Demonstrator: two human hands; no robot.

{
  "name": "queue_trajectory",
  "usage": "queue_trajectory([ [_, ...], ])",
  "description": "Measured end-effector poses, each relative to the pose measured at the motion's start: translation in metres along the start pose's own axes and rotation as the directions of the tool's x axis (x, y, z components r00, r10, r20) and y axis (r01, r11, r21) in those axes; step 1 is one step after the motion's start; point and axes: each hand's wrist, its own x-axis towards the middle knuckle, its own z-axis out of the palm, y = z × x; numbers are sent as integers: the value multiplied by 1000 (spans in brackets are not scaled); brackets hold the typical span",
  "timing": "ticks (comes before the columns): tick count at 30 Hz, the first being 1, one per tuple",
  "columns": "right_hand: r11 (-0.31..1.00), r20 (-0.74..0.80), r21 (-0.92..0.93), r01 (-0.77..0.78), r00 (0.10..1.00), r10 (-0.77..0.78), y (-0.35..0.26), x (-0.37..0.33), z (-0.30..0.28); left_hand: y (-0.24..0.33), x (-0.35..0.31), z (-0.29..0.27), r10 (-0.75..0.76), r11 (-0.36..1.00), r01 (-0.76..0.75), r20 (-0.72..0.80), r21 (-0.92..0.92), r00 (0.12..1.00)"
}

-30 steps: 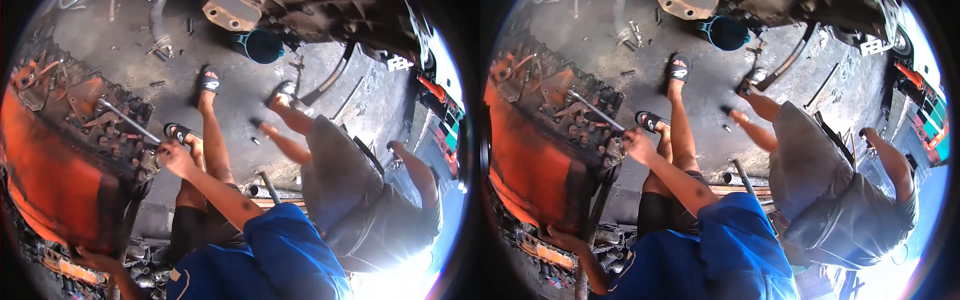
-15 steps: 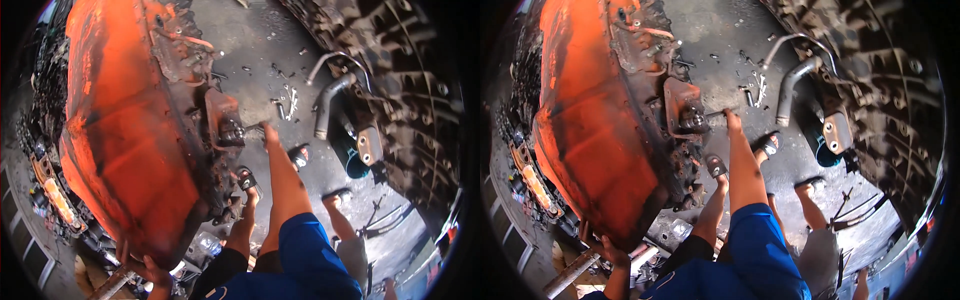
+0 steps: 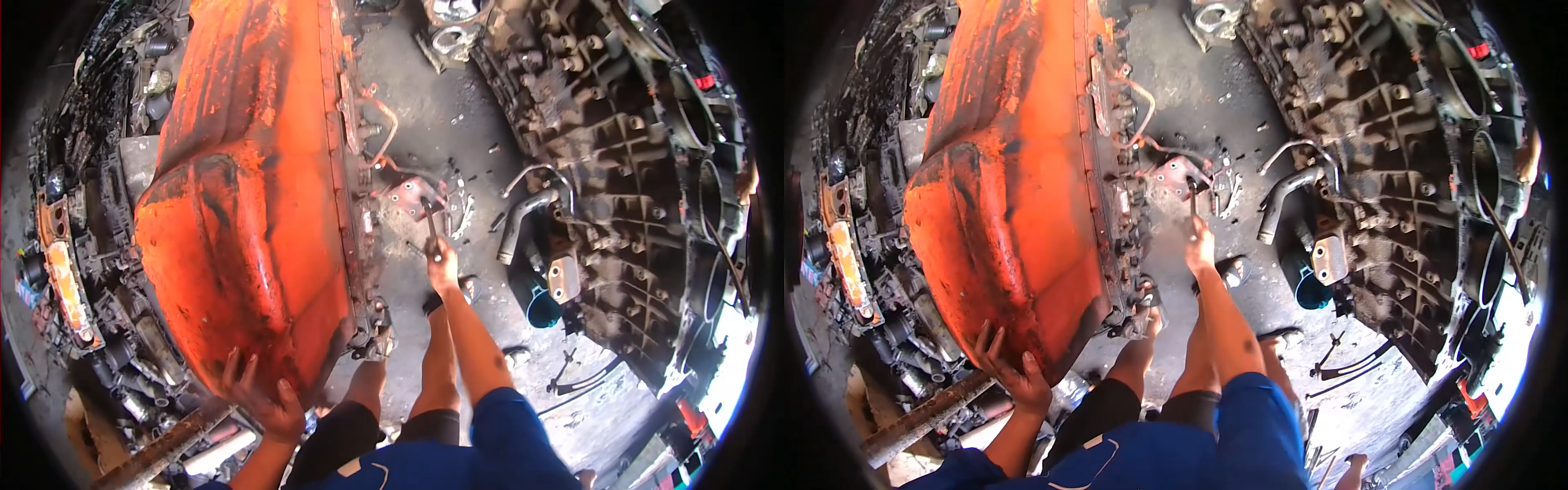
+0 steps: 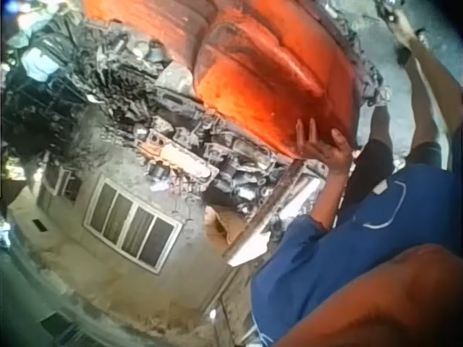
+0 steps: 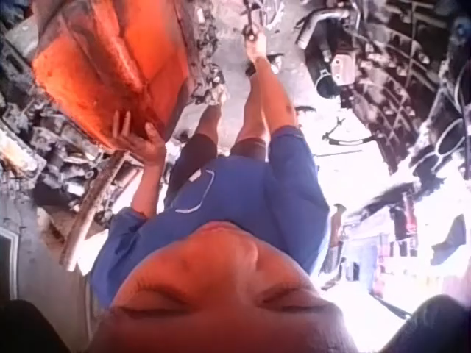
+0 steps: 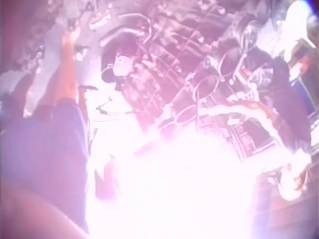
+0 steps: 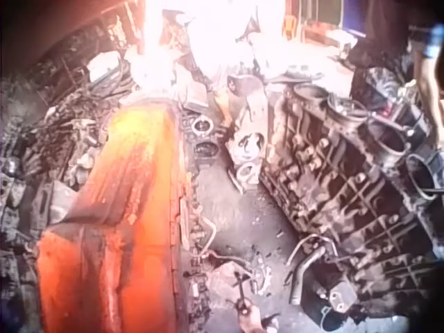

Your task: Using wrenches, a metal bar for leverage, and a hammer to remove an oil pan or similar component from a large engine block.

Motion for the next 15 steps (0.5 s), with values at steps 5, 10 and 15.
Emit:
queue_trajectory([
  [5,911,127,-264,315,948,-291,52,15,11,-3,-3,10,4,999,-4,7,-37,1000],
  [10,985,-140,-87,151,977,-162,26,32,10,-1,-2,0,2,999,-3,-28,-51,1000],
  [15,984,-156,14,-178,972,178,34,44,-5,-3,-6,9,-6,997,5,-16,-71,1000],
])
